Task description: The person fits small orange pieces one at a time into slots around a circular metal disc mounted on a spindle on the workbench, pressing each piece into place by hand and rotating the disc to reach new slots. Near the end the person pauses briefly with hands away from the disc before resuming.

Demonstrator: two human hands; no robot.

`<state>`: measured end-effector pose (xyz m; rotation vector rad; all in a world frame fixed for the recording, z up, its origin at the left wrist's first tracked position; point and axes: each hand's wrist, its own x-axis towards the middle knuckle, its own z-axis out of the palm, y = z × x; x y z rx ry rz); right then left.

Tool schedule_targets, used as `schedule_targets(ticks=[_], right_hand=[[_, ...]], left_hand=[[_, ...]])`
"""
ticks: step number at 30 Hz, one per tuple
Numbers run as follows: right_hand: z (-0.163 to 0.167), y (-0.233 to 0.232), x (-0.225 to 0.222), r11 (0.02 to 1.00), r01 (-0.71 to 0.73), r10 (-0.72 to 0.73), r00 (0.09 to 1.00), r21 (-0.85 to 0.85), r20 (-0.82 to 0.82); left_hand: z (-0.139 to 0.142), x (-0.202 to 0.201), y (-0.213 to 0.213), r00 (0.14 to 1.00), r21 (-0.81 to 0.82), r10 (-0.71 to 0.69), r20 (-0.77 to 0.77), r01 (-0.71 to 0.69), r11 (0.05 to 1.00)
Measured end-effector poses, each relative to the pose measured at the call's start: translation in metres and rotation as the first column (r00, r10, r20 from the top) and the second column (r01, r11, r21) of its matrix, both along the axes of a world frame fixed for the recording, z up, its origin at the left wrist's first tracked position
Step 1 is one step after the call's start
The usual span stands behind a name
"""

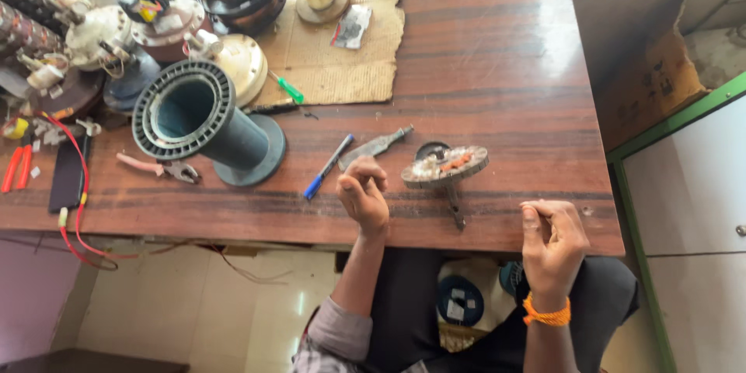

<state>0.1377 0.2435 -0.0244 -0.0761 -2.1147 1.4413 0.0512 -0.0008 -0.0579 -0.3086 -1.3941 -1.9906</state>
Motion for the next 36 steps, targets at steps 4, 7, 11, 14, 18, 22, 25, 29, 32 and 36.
schedule_targets(ticks=[4,7,11,14,18,22,25,29,32,36], right_hand=[[0.017,0.010,-0.019,0.995,-0.099,0.097,0.988,0.008,0.119],[0.020,0.011,-0.028,0.995,-0.082,0.092,0.978,-0.061,0.190],[0.013,0.009,-0.029,0.975,-0.133,0.127,0.991,0.176,0.049],[0.009,0.012,-0.023,0.986,-0.135,0.129,0.990,0.099,0.062],[0.006,0.014,-0.022,0.998,-0.044,0.039,0.991,0.038,0.129],[0.002,0.007,-0.022,0.986,-0.042,0.041,0.999,0.163,0.004],[0.003,0.006,-0.020,0.988,-0.054,0.049,0.998,0.145,0.035],[0.008,0.004,-0.018,0.987,-0.064,0.057,0.997,0.145,0.049],[0.009,0.003,-0.018,0.986,-0.059,0.054,0.998,0.155,0.036],[0.003,0.009,-0.016,0.988,-0.054,0.046,0.997,0.143,0.058]], left_hand=[[0.001,0.001,-0.001,0.995,-0.155,0.084,0.056,-0.074,0.985],[0.004,-0.001,-0.001,0.998,-0.156,0.049,0.047,-0.041,0.987],[0.000,-0.004,-0.001,0.996,0.027,0.086,0.032,-0.087,0.996],[-0.001,-0.004,0.000,0.987,0.111,0.157,0.047,-0.161,0.981],[0.020,-0.004,0.003,0.974,0.094,0.223,0.040,-0.226,0.970],[0.080,0.025,-0.003,0.976,-0.050,0.111,-0.189,-0.123,0.991],[0.138,0.082,-0.018,0.921,-0.150,-0.099,-0.378,0.044,0.988],[0.218,0.144,-0.046,0.725,-0.363,-0.336,-0.602,0.127,0.923],[0.237,0.144,-0.046,0.701,-0.421,-0.379,-0.604,0.124,0.899],[0.221,0.133,-0.032,0.704,-0.443,-0.392,-0.592,0.122,0.888]])
